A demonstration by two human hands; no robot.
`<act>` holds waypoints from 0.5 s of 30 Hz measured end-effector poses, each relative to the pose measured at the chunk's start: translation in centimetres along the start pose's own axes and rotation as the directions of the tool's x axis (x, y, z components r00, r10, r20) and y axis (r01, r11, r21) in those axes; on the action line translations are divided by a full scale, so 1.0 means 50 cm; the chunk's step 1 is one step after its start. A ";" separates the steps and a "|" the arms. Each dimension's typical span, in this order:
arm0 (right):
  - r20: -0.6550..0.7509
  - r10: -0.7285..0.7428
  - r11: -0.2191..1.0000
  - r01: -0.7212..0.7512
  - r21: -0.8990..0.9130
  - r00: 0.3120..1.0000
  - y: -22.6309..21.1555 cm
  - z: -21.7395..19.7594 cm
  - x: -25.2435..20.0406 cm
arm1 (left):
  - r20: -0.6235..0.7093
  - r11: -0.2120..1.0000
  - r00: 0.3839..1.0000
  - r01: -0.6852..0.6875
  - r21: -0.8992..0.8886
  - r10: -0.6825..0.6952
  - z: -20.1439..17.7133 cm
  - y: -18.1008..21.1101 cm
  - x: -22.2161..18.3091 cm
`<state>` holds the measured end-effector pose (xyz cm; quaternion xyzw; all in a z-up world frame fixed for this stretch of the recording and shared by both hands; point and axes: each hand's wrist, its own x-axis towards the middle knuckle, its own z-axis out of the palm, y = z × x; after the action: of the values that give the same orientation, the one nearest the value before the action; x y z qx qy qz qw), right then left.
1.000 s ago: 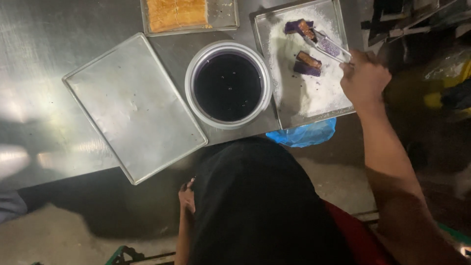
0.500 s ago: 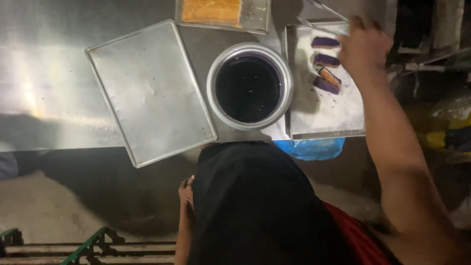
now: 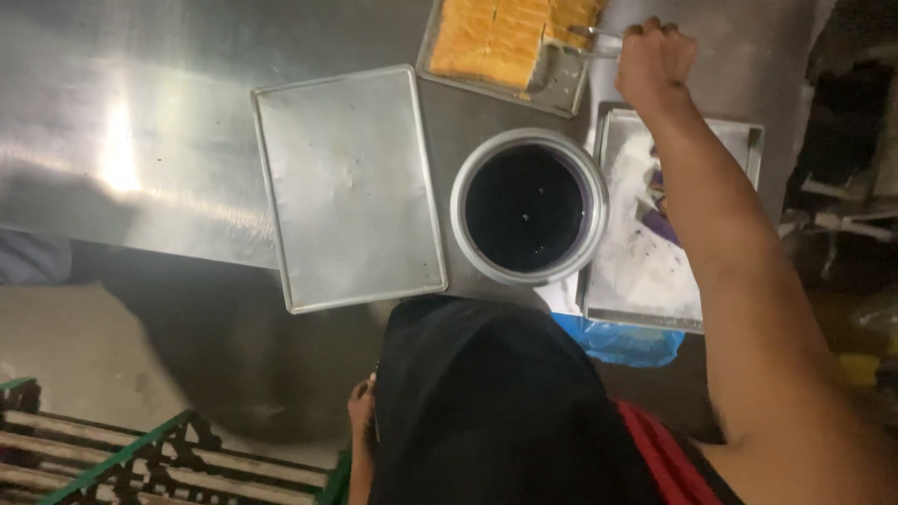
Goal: Dipping food pieces into a purple liquid and coating them with white powder using tongs and hands.
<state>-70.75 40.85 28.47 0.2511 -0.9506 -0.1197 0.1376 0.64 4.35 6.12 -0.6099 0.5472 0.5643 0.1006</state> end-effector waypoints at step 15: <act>0.035 0.044 0.985 -0.049 0.164 0.998 0.022 -0.182 -0.093 | -0.011 0.993 1.000 -0.022 0.120 0.023 0.008 0.004 0.086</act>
<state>-64.43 42.71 36.37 0.2374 -0.9649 -0.0412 0.1043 -0.79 2.18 2.64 -0.6000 0.5875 0.5279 0.1272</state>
